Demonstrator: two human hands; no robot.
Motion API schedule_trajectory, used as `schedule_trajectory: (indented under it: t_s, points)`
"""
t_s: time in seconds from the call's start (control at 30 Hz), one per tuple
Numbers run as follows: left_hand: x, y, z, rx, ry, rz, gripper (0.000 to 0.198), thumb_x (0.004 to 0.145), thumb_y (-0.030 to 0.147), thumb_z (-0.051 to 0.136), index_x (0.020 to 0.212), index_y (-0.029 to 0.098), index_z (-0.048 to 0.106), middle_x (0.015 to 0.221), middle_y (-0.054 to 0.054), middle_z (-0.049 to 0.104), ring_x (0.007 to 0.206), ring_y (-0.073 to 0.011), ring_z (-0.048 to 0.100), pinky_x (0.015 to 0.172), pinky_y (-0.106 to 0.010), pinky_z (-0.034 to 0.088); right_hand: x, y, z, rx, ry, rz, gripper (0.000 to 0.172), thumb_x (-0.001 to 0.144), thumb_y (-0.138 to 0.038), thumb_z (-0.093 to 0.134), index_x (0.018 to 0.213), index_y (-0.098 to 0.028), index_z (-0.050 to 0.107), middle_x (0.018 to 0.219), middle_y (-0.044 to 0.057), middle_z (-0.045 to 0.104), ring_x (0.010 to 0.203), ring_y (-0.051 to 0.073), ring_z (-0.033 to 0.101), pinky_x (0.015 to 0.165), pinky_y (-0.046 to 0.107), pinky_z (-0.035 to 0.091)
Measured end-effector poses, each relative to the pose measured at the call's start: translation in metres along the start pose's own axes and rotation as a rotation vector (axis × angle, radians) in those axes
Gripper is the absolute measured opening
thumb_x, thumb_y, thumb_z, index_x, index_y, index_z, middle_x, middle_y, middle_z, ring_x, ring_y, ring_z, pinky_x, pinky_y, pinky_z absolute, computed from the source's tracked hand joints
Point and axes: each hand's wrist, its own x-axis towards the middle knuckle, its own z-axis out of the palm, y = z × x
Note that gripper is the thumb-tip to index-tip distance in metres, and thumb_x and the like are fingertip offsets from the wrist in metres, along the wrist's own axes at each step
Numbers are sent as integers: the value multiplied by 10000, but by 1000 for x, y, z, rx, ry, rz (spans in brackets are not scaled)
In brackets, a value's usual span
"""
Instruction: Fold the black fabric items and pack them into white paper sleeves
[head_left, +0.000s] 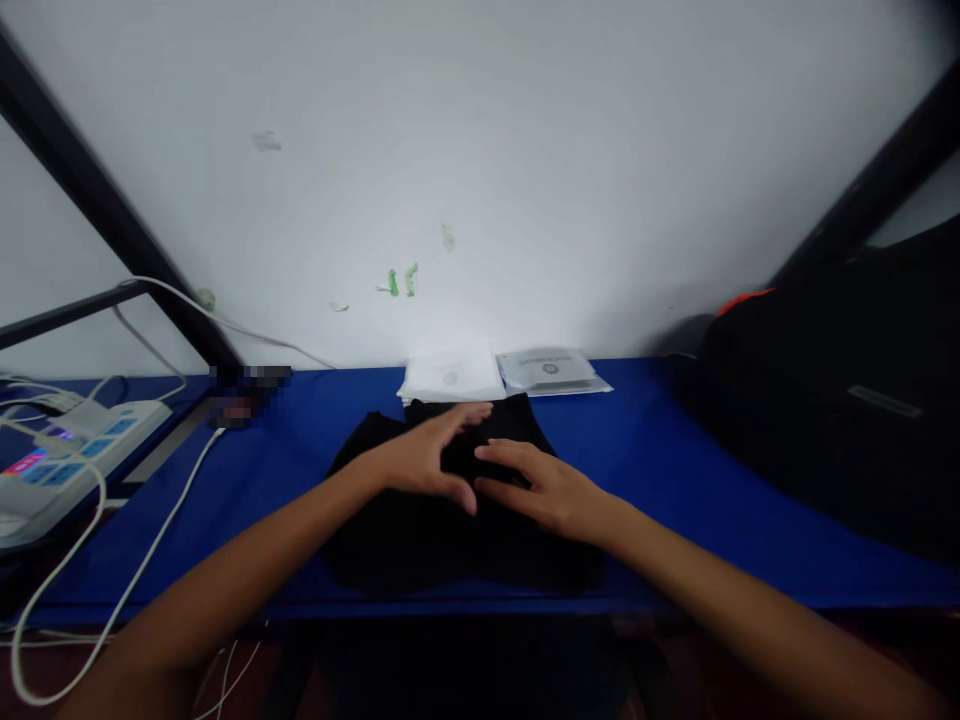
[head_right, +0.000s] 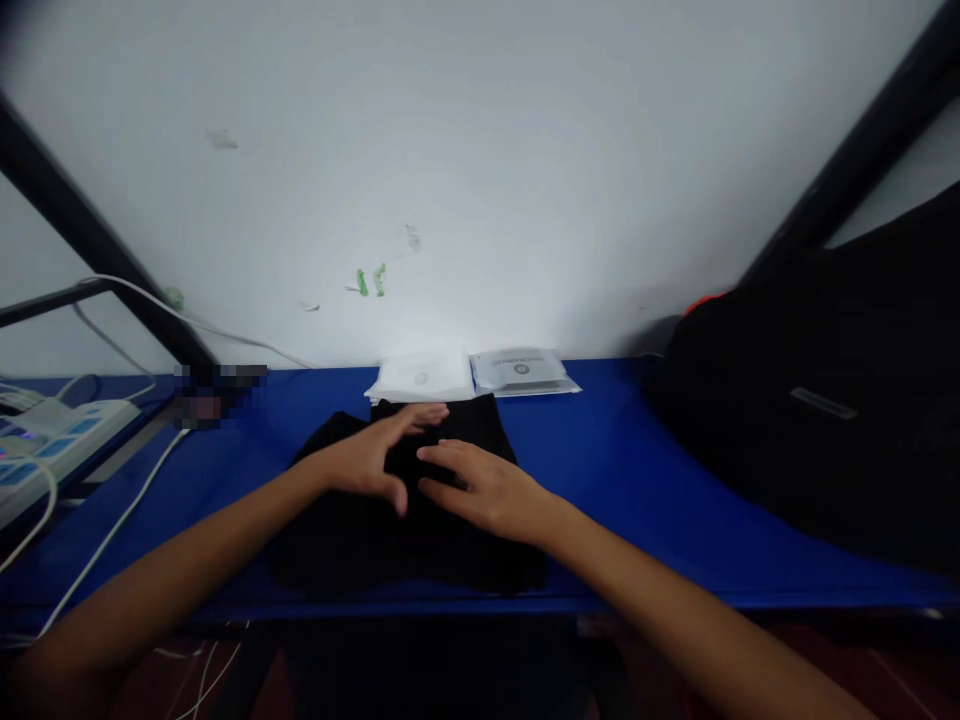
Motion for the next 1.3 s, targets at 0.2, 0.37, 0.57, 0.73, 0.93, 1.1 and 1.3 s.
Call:
schedule_trajectory:
  t_s: [0.2, 0.37, 0.57, 0.73, 0.93, 1.1, 1.3]
  points:
    - [-34, 30, 0, -31, 141, -77, 768, 708, 283, 769, 1374, 249, 387, 1270, -112, 521, 1174, -278, 548, 1012, -474, 464, -12, 9, -13, 71, 46, 55, 298, 960, -267, 473, 1232, -214, 584, 1132, 85, 687, 1024, 212, 664, 879, 382, 574]
    - [-68, 20, -12, 30, 113, -168, 858, 710, 422, 796, 1411, 274, 323, 1404, -135, 408, 1282, -314, 461, 1068, -499, 416, -29, 31, -21, -91, 42, -108, 370, 833, -15, 390, 1095, -193, 579, 1227, 140, 593, 1161, 248, 566, 901, 423, 544]
    - [-81, 15, -5, 167, 141, -279, 657, 774, 329, 729, 1346, 250, 415, 1294, -110, 512, 1175, -276, 549, 1006, -457, 471, -27, 37, -26, -13, -58, -129, 419, 712, 78, 359, 977, -201, 523, 1183, 112, 595, 1104, 207, 565, 868, 398, 533]
    - [-89, 4, -34, -10, 165, -335, 240, 877, 333, 594, 1089, 220, 582, 1059, -56, 661, 952, -209, 650, 839, -363, 535, -34, 51, -34, -35, -23, -101, 353, 775, 45, 364, 964, -208, 519, 1145, 114, 610, 1065, 208, 584, 835, 392, 538]
    - [-100, -33, -54, -207, 204, -415, 244, 860, 288, 524, 1081, 201, 580, 1029, -58, 694, 943, -191, 671, 820, -348, 538, -43, 63, -35, -46, -87, -67, 361, 785, 59, 350, 966, -200, 525, 1150, 121, 605, 1071, 200, 587, 842, 391, 539]
    - [-99, -55, -55, 149, 454, -514, 304, 793, 246, 517, 1085, 180, 573, 953, -67, 691, 840, -190, 669, 765, -348, 535, -43, 67, -43, -12, -157, -17, 420, 729, 68, 367, 974, -201, 578, 1192, 109, 612, 1111, 210, 584, 886, 416, 529]
    - [-97, -38, -51, 158, 291, -514, 430, 824, 489, 610, 1141, 200, 582, 1076, -92, 673, 979, -241, 657, 830, -374, 533, -40, 59, -48, 32, -111, 31, 243, 875, -97, 444, 1038, -214, 581, 1150, 102, 641, 1061, 224, 623, 870, 440, 549]
